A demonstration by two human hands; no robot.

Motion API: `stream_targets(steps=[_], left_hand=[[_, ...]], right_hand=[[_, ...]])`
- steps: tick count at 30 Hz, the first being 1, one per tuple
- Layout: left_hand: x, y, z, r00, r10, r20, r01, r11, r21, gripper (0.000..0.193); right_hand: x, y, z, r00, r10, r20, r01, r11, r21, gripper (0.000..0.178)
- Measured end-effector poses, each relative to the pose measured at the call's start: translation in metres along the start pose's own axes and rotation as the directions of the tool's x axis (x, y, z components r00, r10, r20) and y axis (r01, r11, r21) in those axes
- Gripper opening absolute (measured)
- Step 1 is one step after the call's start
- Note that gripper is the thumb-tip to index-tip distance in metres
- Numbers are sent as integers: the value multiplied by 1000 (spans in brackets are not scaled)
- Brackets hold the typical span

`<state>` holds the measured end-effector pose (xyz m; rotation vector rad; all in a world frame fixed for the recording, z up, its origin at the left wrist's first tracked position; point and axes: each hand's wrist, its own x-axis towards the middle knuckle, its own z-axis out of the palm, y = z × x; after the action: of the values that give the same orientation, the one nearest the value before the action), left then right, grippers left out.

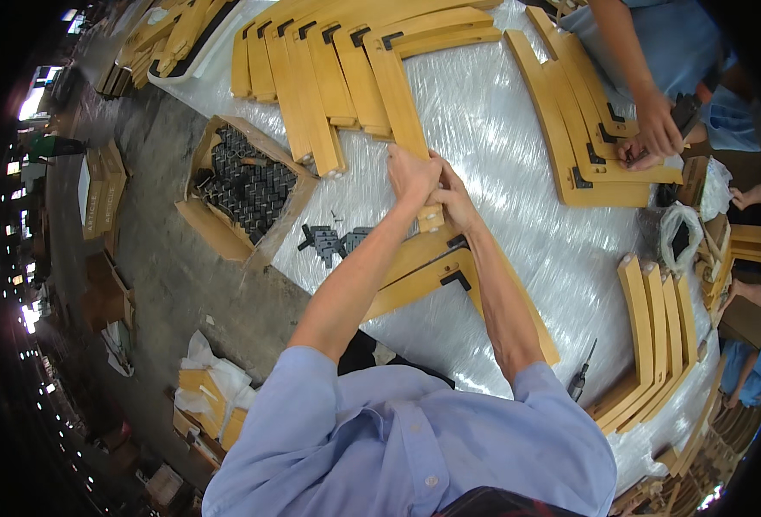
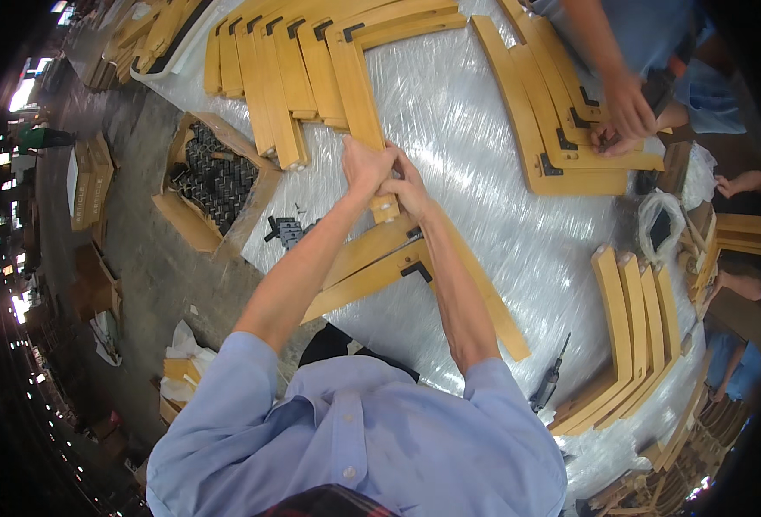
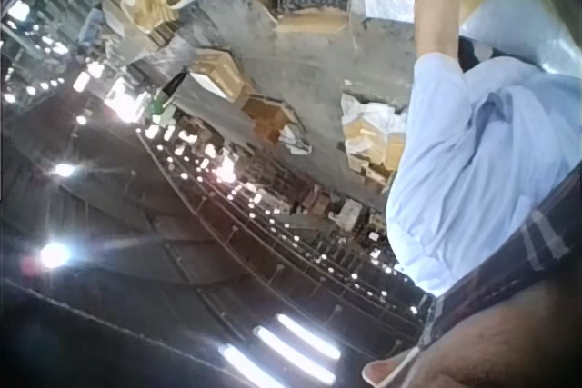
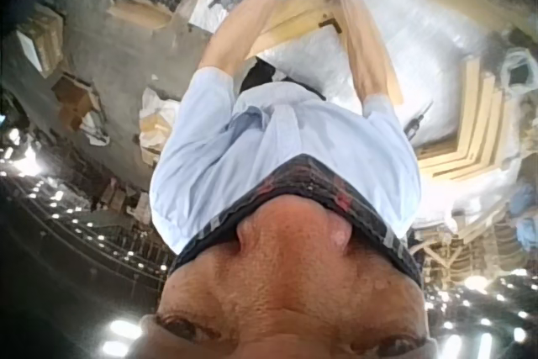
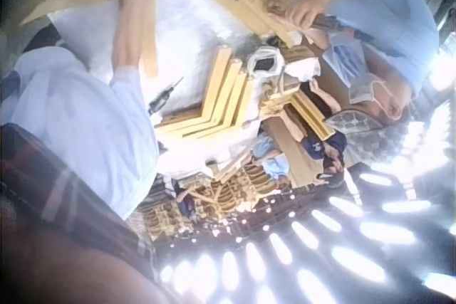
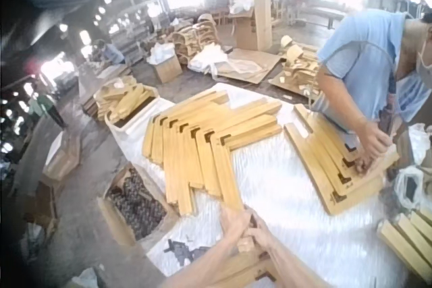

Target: The person assembles wooden chair frames by attaching metal corner brackets to L-shaped wooden pieces using a cordless drill. They repeatedly pick up wooden pieces, align brackets, drive screws, and stack completed frames on the workbench.

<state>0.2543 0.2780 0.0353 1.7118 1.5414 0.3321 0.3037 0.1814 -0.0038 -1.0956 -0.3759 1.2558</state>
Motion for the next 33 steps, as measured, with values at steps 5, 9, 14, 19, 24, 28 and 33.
stream_targets(steps=[5, 9, 14, 19, 24, 28, 33], left_hand=[[3, 15, -45, 962, 196, 189, -150, 961, -233, 61], [10, -35, -47, 959, 169, 227, -119, 969, -217, 64], [-12, -54, -45, 966, 148, 212, -108, 976, -187, 69], [-12, -80, -24, 945, 141, 294, -59, 961, -269, 62], [-13, -93, -1, 922, -4, 386, 133, 942, -307, 49], [-7, -93, 12, 904, 42, 424, 136, 915, -380, 46], [11, -104, 8, 898, 50, 438, 136, 914, -382, 51]], right_hand=[[23, 3, -2, 998, -31, -53, 26, 996, -91, 96], [36, -5, 12, 988, -15, -154, -22, 971, -238, 80], [39, 9, -3, 938, -280, -205, -14, 560, -829, 76], [31, 27, -4, 921, -355, -160, 0, 411, -912, 77], [38, 6, 7, 957, -289, -14, 117, 430, -895, 80], [51, 23, -9, 934, -358, 13, 170, 408, -897, 76], [64, 10, -2, 968, -251, 12, 111, 384, -917, 83]])
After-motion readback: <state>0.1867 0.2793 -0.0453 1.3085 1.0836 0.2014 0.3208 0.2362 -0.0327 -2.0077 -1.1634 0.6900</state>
